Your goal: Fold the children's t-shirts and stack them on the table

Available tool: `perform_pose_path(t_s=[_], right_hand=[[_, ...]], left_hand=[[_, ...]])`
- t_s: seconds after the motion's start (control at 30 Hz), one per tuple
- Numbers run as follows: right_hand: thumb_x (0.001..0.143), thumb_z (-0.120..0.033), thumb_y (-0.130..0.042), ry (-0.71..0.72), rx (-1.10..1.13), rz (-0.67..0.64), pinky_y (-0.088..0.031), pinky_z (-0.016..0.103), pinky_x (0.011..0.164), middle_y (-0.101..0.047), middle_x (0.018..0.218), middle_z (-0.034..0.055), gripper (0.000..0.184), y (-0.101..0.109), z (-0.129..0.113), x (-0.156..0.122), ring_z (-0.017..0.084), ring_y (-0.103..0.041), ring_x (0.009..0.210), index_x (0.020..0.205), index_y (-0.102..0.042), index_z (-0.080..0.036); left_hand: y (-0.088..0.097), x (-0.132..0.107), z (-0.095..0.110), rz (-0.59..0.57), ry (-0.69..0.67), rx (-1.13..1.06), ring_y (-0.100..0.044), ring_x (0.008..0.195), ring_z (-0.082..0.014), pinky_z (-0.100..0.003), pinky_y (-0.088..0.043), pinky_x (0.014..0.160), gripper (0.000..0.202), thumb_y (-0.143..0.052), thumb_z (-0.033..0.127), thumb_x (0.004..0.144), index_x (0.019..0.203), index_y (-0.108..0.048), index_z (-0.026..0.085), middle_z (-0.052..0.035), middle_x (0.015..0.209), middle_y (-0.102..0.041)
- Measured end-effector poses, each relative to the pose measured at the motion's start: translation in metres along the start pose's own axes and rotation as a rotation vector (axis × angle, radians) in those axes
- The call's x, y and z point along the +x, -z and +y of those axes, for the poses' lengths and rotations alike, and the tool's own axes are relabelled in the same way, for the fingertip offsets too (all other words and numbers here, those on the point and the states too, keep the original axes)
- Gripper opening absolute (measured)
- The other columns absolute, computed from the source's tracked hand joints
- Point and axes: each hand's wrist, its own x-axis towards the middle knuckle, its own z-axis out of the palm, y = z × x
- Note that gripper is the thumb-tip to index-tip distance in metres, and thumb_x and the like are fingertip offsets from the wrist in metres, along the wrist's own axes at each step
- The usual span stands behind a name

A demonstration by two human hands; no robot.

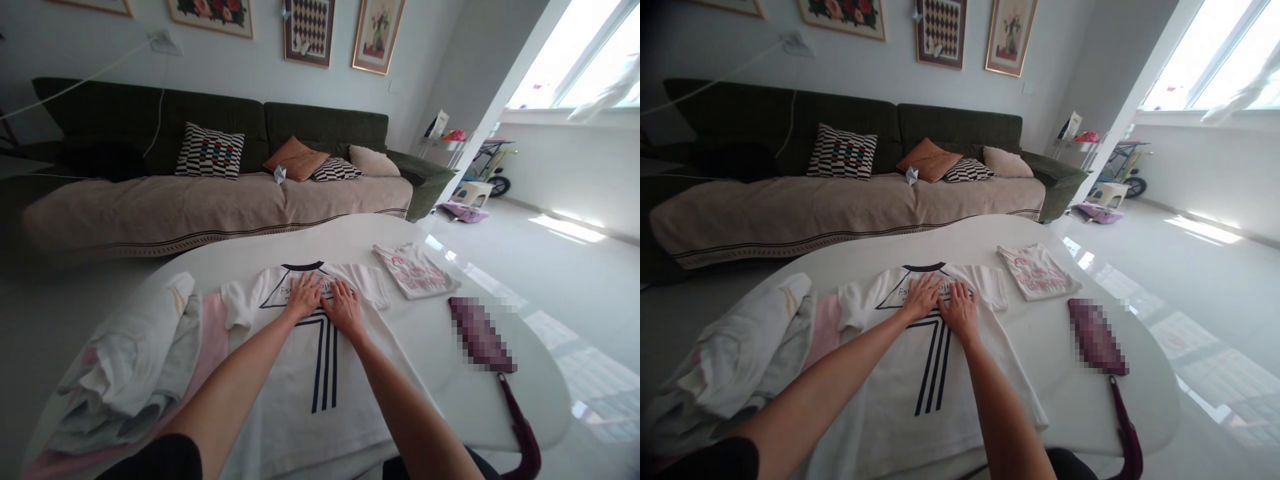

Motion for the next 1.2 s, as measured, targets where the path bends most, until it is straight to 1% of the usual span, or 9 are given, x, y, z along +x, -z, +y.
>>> perform_pose_path(t_s=[0.17,0.3,0.43,0.53,0.6,0.73,0.87,1.03,1.2], right_hand=[[0.085,-0.044,-0.036,0.039,0.097,0.011,-0.021,0.038,0.102,-0.037,0.135,0.0098,0.047,0.002,0.005,0.001,0.022,-0.03,0.125,0.124,-0.041,-0.018],[0.084,-0.04,-0.038,0.099,0.324,0.179,-0.035,0.032,0.092,-0.049,0.121,0.0105,0.037,0.025,0.041,0.005,0.02,-0.045,0.111,0.112,-0.05,-0.017],[0.081,-0.036,-0.039,-0.14,0.339,0.288,-0.042,0.033,0.078,-0.06,0.098,0.0114,0.035,0.049,0.106,0.0,0.02,-0.057,0.085,0.103,-0.055,-0.014],[0.078,-0.036,-0.041,-0.375,0.26,0.187,-0.042,0.032,0.073,-0.063,0.086,0.0119,0.037,0.057,0.144,-0.011,0.02,-0.058,0.077,0.099,-0.058,-0.012],[0.077,-0.039,-0.042,-0.465,0.253,0.097,-0.041,0.031,0.072,-0.064,0.081,0.011,0.037,0.057,0.155,-0.014,0.021,-0.059,0.076,0.096,-0.061,-0.012],[0.075,-0.048,-0.045,-0.494,0.322,0.009,-0.041,0.028,0.062,-0.065,0.067,0.0074,0.041,0.051,0.154,-0.007,0.018,-0.059,0.063,0.088,-0.064,-0.013],[0.066,-0.049,-0.055,-0.512,0.375,-0.003,-0.039,0.027,0.056,-0.062,0.059,0.0063,0.041,0.041,0.15,0.005,0.017,-0.057,0.057,0.081,-0.065,-0.012],[0.06,-0.042,-0.058,-0.494,0.469,0.016,-0.038,0.025,0.05,-0.061,0.062,0.0055,0.033,0.034,0.15,0.009,0.015,-0.054,0.054,0.076,-0.063,-0.013],[0.066,-0.046,-0.05,-0.381,0.624,0.06,-0.042,0.022,0.049,-0.061,0.087,0.0067,0.038,0.038,0.137,0.012,0.013,-0.055,0.061,0.087,-0.06,-0.016]], left_hand=[[0.003,-0.001,0.0,-0.023,0.021,0.005,-0.014,0.131,-0.0308,-0.062,-0.008,0.099,0.046,-0.025,0.039,0.087,0.133,-0.03,0.035,0.001,0.143,-0.024],[0.005,-0.001,0.003,-0.074,0.044,0.029,-0.008,0.132,-0.0314,-0.063,-0.007,0.099,0.049,-0.024,0.044,0.086,0.134,-0.025,0.037,0.0026,0.145,-0.018],[0.006,0.0,0.004,-0.125,0.071,0.047,-0.005,0.133,-0.0303,-0.062,-0.006,0.099,0.049,-0.022,0.046,0.086,0.135,-0.019,0.041,0.0048,0.146,-0.015],[0.009,0.001,0.005,-0.156,0.068,0.033,-0.003,0.133,-0.0309,-0.063,-0.005,0.099,0.05,-0.02,0.052,0.085,0.135,-0.016,0.043,0.0055,0.146,-0.012],[0.01,0.002,0.006,-0.163,0.066,0.024,-0.003,0.132,-0.032,-0.063,-0.004,0.098,0.053,-0.019,0.058,0.083,0.134,-0.017,0.044,0.0052,0.146,-0.012],[0.012,0.002,0.007,-0.163,0.068,0.014,-0.002,0.132,-0.0328,-0.063,-0.002,0.098,0.057,-0.019,0.066,0.079,0.133,-0.019,0.046,0.0051,0.146,-0.013],[0.013,0.002,0.007,-0.181,0.068,0.009,-0.002,0.133,-0.0321,-0.062,-0.002,0.098,0.056,-0.019,0.067,0.079,0.132,-0.019,0.047,0.0062,0.147,-0.011],[0.015,0.002,0.008,-0.194,0.067,0.004,-0.002,0.133,-0.0319,-0.062,-0.001,0.098,0.056,-0.018,0.066,0.08,0.133,-0.017,0.047,0.0058,0.147,-0.009],[0.014,0.002,0.008,-0.193,0.062,0.006,-0.001,0.133,-0.0326,-0.064,0.0,0.097,0.056,-0.017,0.067,0.079,0.132,-0.018,0.047,0.0047,0.147,-0.01]])
